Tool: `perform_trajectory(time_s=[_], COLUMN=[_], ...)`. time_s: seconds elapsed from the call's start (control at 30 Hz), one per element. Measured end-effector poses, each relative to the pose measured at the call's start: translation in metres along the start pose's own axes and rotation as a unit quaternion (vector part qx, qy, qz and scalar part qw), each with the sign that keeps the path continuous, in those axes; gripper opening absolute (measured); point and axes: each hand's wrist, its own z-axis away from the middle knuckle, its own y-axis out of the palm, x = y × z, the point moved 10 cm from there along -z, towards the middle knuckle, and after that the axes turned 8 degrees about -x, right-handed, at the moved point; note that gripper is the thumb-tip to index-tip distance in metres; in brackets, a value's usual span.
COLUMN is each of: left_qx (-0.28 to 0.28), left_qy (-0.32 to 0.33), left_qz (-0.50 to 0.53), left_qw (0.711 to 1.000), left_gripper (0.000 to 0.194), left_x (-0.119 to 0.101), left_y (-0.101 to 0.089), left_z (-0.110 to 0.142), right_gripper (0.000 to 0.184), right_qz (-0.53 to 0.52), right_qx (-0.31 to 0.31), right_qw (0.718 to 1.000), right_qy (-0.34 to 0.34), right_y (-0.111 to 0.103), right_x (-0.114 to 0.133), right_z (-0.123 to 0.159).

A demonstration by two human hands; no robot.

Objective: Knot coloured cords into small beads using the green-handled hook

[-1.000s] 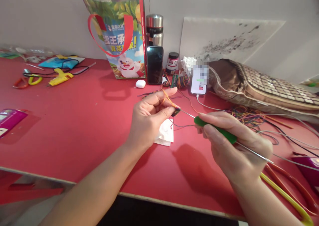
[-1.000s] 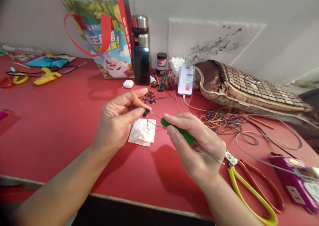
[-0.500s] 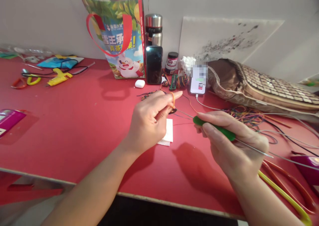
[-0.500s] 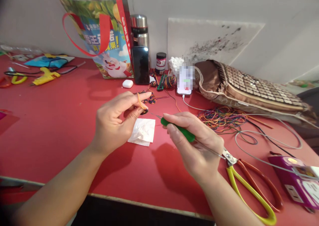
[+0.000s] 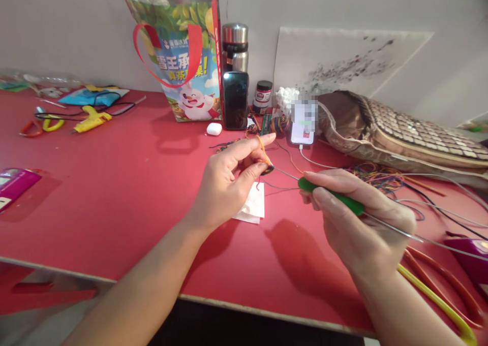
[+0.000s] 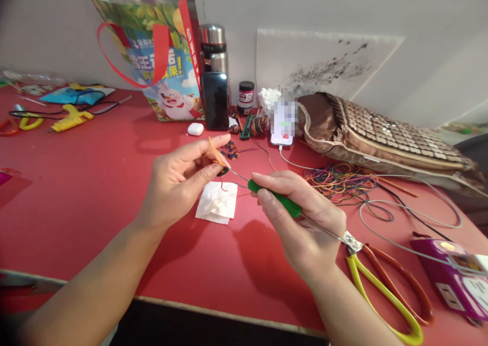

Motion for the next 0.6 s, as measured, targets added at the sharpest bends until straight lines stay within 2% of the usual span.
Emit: perform_trajectory(time_s=[0.07,0.13,0.23,0.33,0.47,0.53,0.6], left_qx=[0.01,0.013,0.016,0.017,0.008,0.008,0.015], left_qy=[-0.035,-0.039,-0.029,0.008,0.107,0.213,0.293], left_qz=[0.02,0.017,-0.01,-0.042,-0.12,-0.175,-0.253], left_qw=[0.999,0.999,0.999,0.999,0.987,0.961,0.922], left_gripper=[0.009,0.01,0.012,0.016,0.024,0.038,0.045], left_x=[0.004,0.003,0.002,-0.004,-0.014,-0.027,-0.034], left_y=[0.002,0.002,0.001,0.0,-0.001,0.002,0.009], left_z=[-0.001,-0.002,-0.003,-0.002,0.001,0.008,0.015], right_gripper=[0.027,0.028,0.027,0.025,0.024,0.025,0.024], right_qz=[0.0,0.003,0.011,0.024,0.038,0.038,0.044], right_qx=[0.0,0.001,0.004,0.007,0.009,0.013,0.016], right_qw=[1.0,1.0,1.0,1.0,0.999,0.999,0.999], right_qy=[0.001,0.002,0.001,-0.002,-0.001,0.001,0.009], right_y=[-0.001,-0.001,-0.001,0.0,0.001,0.002,0.004], right_x=[0.0,0.001,0.001,0.001,0.0,0.0,0.0], right_z=[-0.001,-0.001,-0.001,-0.001,0.0,0.0,-0.001])
